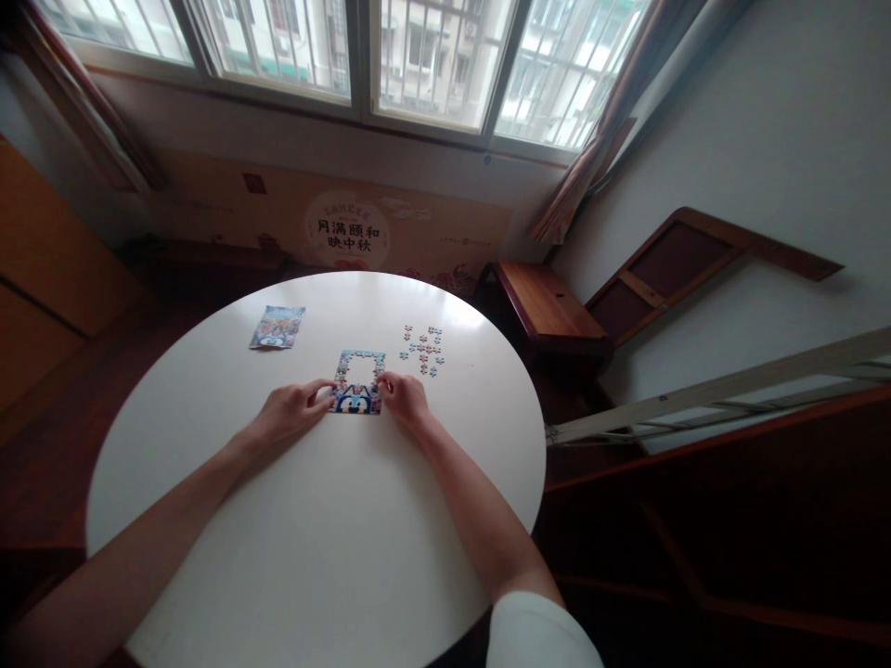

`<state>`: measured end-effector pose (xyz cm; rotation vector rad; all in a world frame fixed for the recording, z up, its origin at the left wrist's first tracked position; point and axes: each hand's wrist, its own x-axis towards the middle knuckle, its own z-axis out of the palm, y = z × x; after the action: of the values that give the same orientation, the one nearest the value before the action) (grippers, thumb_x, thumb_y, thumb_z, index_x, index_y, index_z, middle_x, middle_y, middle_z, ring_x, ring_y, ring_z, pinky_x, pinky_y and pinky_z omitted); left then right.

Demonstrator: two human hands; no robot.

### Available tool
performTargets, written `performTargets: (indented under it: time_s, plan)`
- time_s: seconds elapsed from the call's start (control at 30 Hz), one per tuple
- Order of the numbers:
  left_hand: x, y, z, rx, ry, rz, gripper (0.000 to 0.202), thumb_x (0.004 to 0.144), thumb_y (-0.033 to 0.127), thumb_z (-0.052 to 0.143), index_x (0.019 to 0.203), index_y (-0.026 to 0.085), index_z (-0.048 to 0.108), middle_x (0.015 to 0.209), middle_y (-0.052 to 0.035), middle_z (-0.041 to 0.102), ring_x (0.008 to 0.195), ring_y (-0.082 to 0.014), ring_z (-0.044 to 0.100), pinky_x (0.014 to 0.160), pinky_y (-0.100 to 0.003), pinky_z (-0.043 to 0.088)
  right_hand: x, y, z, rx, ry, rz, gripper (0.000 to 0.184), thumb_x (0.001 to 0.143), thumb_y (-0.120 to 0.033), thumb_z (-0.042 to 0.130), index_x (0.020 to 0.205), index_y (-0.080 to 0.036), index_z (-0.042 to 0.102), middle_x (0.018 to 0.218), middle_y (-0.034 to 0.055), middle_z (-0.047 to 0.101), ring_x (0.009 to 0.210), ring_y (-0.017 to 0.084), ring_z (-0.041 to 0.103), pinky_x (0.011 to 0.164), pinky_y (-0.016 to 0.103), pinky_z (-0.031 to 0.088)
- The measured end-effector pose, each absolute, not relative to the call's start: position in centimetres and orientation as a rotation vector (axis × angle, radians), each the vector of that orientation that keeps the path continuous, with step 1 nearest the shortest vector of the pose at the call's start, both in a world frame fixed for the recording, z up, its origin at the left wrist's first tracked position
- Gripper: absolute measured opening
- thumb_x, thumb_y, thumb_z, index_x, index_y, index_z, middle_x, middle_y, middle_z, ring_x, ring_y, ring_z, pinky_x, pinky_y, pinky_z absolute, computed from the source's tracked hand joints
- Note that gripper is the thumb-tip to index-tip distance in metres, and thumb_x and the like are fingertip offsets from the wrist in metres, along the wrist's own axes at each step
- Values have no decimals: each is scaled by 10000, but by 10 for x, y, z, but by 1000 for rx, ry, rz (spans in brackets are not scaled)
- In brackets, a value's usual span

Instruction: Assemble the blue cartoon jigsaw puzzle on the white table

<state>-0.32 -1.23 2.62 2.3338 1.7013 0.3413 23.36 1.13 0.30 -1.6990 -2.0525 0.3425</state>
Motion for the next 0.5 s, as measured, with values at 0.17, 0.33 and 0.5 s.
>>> performTargets:
  time_s: [0.17, 0.33, 0.5]
  plan:
    - [-3, -13, 27, 2331, 1704, 337, 376, 898, 461, 454, 1197, 304, 618, 725, 9, 681, 650, -153, 620, 586, -226, 344, 234, 11, 3, -1700, -2059, 343, 262, 859, -244, 505, 955, -265, 748, 795, 12, 747, 732, 160, 666, 729, 224, 426]
    - [-4, -12, 24, 2348, 1699, 369, 365, 892, 467, 456, 1172, 307, 627, 698, 15, 661, 627, -156, 611, 576, -235, 334, 233, 11, 4, -1703, -2054, 340, 258, 861, -252, 507, 952, -269, 748, 784, 10, 746, 730, 159, 663, 720, 223, 423]
    - [-5, -12, 23, 2359, 1687, 374, 356, 890, 462, 452, 1158, 303, 624, 690, 18, 648, 607, -153, 600, 568, -236, 322, 233, 10, 4, -1698, -2052, 340, 256, 860, -251, 505, 946, -265, 746, 782, 10, 744, 725, 158, 658, 715, 222, 419]
